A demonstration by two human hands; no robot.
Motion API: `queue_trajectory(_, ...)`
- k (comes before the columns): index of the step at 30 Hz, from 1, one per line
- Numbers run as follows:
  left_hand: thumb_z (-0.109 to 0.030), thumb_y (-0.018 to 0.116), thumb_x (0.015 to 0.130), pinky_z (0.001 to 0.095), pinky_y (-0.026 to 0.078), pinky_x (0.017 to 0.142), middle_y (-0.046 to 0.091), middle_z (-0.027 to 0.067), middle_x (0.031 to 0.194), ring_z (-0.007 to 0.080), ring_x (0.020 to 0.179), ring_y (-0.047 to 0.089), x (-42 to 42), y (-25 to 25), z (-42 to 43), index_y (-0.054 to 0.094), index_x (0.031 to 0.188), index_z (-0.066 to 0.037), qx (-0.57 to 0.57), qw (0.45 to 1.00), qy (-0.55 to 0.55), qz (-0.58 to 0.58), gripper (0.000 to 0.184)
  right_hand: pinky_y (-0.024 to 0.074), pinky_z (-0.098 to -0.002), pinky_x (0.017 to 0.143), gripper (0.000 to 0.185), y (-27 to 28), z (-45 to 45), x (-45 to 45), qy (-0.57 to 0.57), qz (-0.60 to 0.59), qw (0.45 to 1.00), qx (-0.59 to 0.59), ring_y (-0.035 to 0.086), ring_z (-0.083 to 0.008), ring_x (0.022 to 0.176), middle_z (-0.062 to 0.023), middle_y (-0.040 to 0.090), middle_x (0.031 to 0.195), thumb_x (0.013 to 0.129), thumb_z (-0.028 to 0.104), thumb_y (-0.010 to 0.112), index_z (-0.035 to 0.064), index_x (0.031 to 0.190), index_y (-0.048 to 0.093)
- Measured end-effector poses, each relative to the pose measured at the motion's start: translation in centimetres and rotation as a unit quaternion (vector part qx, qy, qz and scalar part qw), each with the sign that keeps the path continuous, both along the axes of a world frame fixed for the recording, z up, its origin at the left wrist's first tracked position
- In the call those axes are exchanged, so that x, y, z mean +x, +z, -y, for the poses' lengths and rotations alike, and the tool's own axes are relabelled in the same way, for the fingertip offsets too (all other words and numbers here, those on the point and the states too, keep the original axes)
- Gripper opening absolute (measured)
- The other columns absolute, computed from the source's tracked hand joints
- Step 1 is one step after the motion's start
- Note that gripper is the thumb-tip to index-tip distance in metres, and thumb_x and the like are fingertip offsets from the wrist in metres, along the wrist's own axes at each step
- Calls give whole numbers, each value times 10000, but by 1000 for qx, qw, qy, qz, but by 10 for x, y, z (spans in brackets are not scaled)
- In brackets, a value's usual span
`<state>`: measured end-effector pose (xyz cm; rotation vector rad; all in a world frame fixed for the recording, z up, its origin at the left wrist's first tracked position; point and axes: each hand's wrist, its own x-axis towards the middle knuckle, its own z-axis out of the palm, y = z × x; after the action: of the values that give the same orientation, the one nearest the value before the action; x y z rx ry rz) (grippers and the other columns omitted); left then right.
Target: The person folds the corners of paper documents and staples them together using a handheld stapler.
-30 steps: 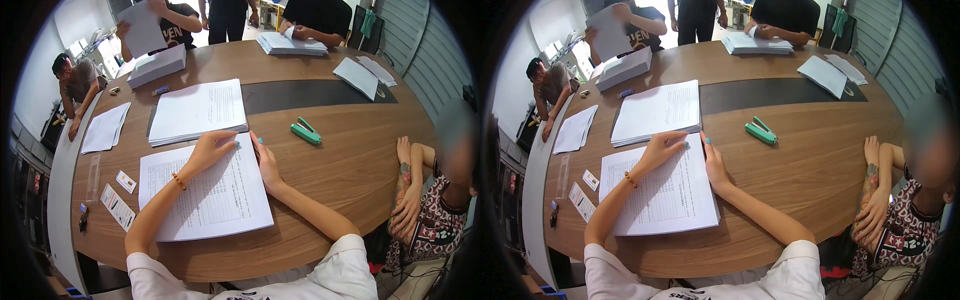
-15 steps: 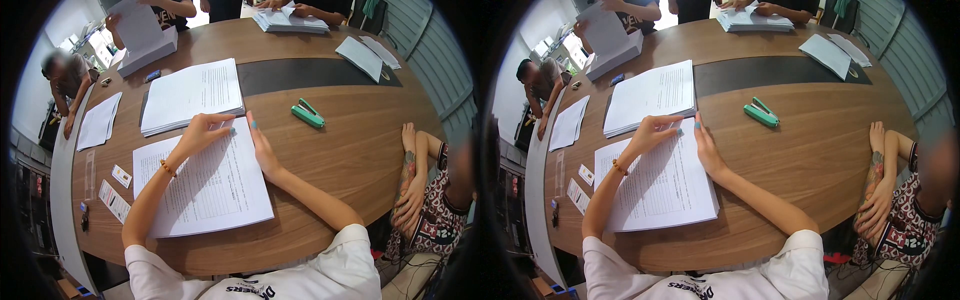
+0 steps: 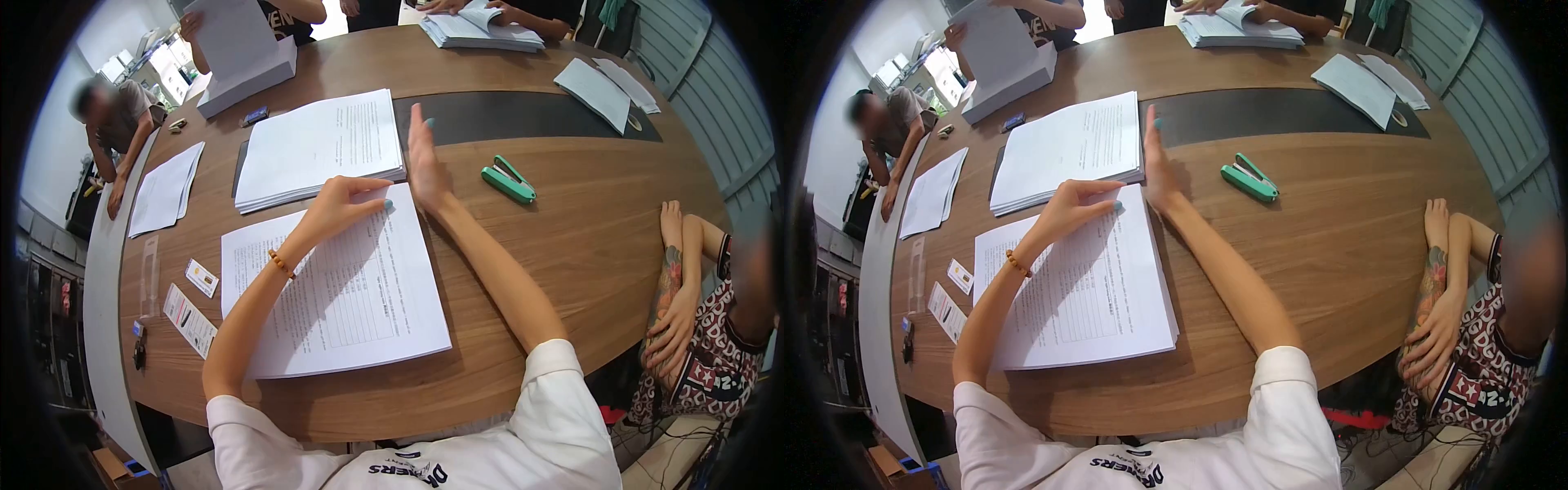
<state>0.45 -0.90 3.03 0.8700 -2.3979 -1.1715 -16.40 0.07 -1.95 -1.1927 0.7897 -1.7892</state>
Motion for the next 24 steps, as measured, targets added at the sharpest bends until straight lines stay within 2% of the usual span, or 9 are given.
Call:
queue_trajectory(1, -94, 639, 772, 248, 498, 761, 652, 137, 1003, 123, 837, 617, 0, 0, 1, 614, 1109, 1, -1, 1000, 1, 0, 351, -53, -298, 1098, 649, 1, 2, 3, 1, 0, 1000, -1, -98, -185, 1376, -110, -76, 1498, 965, 458, 149, 21, 1422, 1)
queue_trajectory(3, -141, 651, 757, 268, 512, 742, 673, 147, 923, 178, 770, 653, 1, -3, 2, 648, 1065, -26, 4, 1000, -1, -13, 329, 28, -319, 1107, 693, 0, 2, 8, -8, -34, 999, 8, 17, -232, 1381, -111, -1, 1502, 940, 538, 165, 76, 1435, 16)
queue_trajectory(7, -140, 648, 757, 273, 514, 742, 674, 145, 911, 181, 768, 655, -2, 0, 3, 650, 1062, -24, 1, 1000, -1, -4, 327, 26, -322, 1108, 686, 6, -2, 4, -41, -20, 998, 32, 24, -232, 1380, -120, 31, 1498, 944, 526, 184, 65, 1431, 45)
queue_trajectory(9, -95, 632, 762, 236, 500, 709, 666, 112, 909, 109, 746, 614, -2, 2, 2, 636, 1085, -12, 3, 1000, 1, 14, 333, 28, -321, 1108, 682, 2, 2, 7, -57, -31, 997, 29, 35, -230, 1379, -123, 48, 1495, 945, 521, 189, 59, 1429, 60)
queue_trajectory(19, -68, 626, 768, 229, 499, 716, 658, 120, 964, 106, 767, 615, 1, -4, 3, 618, 1113, -11, 15, 1000, -5, -6, 350, 41, -314, 1105, 665, 1, 4, 8, -107, -65, 992, 35, 89, -221, 1376, -133, 130, 1484, 953, 495, 216, 27, 1419, 137)
queue_trajectory(21, -142, 644, 768, 262, 515, 730, 666, 153, 963, 177, 781, 657, 1, -4, 3, 638, 1085, -30, 9, 1000, 2, -3, 336, 44, -312, 1105, 662, 1, 3, 6, -114, -82, 990, 29, 100, -220, 1375, -135, 147, 1482, 955, 490, 221, 21, 1417, 152)
queue_trajectory(23, -144, 645, 769, 265, 515, 732, 664, 151, 974, 182, 786, 657, 1, -6, 2, 638, 1084, -30, -2, 1000, 0, -12, 335, 172, -321, 1057, 551, 2, -3, -6, -113, -113, 987, 13, 251, -233, 1300, -152, 280, 1408, 950, 396, 308, 33, 1363, 285)
queue_trajectory(24, -145, 646, 770, 268, 514, 734, 662, 149, 985, 187, 791, 657, 2, -8, 1, 638, 1083, -29, -13, 1000, 1, -23, 334, 301, -329, 1010, 447, 3, -8, -14, -110, -147, 983, -3, 402, -246, 1225, -169, 414, 1334, 945, 303, 395, 45, 1309, 418)
